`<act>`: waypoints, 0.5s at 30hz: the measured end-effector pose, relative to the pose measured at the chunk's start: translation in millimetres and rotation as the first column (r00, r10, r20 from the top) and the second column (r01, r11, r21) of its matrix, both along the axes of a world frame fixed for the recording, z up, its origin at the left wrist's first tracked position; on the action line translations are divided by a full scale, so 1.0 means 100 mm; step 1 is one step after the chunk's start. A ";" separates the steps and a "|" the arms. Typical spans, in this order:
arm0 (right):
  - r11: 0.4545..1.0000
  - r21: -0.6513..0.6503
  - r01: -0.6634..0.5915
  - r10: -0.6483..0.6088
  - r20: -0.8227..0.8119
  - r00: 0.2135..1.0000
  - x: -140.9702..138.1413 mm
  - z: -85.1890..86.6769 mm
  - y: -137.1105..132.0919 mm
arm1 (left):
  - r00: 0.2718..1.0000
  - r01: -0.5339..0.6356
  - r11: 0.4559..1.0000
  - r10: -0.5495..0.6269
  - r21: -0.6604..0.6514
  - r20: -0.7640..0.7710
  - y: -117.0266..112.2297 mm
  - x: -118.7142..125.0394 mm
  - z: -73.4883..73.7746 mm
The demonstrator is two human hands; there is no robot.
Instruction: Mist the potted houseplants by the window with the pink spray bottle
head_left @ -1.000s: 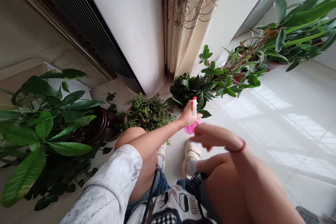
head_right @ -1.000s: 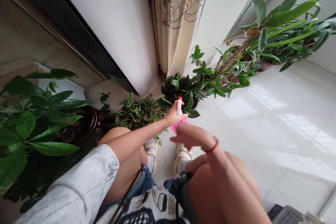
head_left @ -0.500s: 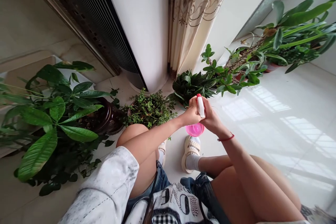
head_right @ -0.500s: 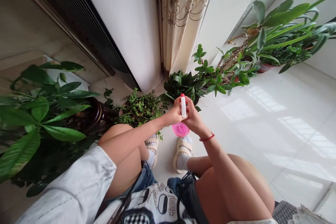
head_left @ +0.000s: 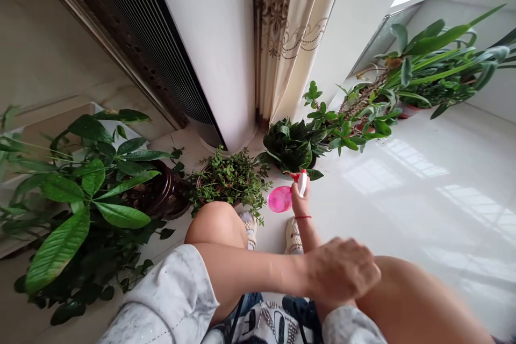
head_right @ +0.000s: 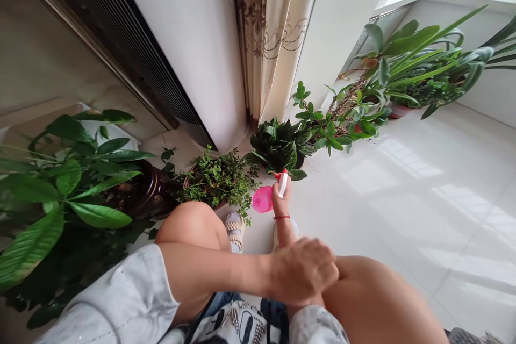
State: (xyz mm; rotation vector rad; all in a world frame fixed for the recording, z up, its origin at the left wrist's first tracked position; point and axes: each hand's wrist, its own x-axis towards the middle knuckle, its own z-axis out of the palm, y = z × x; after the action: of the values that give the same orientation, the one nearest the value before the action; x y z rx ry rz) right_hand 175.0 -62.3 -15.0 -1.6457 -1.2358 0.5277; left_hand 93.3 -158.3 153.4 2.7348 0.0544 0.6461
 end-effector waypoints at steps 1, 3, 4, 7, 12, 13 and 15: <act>0.996 -0.011 0.088 -0.089 -0.038 0.995 -0.09 -0.08 0.00 | 0.999 0.044 0.997 -0.043 0.060 -0.014 -0.07 0.01 -0.03; 0.980 -0.039 0.196 -0.199 -0.100 0.975 -0.21 -0.21 -0.01 | 0.985 0.047 0.991 -0.024 0.127 -0.173 -0.18 0.03 -0.13; 0.973 -0.048 0.225 -0.229 -0.122 0.966 -0.24 -0.25 -0.02 | 0.947 0.020 0.988 0.029 0.151 -0.320 -0.22 0.03 -0.20; 0.971 -0.082 0.226 -0.235 -0.128 0.964 -0.21 -0.28 -0.03 | 0.617 -0.145 0.945 0.317 0.292 -0.720 -0.36 0.03 -0.39; 0.950 -0.141 0.279 -0.289 -0.055 0.956 -0.06 -0.18 -0.02 | 0.601 -0.253 0.883 0.463 0.395 -0.651 -0.61 0.00 -0.62; 0.950 -0.134 0.283 -0.292 -0.058 0.955 -0.05 -0.17 -0.02 | 0.619 -0.321 0.865 0.499 0.384 -0.607 -0.66 0.00 -0.67; 0.959 -0.102 0.264 -0.271 -0.065 0.960 -0.05 -0.14 0.00 | 0.601 -0.495 0.804 0.590 0.328 -0.540 -0.77 0.02 -0.81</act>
State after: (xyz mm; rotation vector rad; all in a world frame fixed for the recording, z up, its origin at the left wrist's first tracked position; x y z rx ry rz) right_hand 169.8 -62.1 -29.4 -1.8185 -0.9240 0.4807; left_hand 94.8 -235.6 72.8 2.9365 1.0869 -0.1894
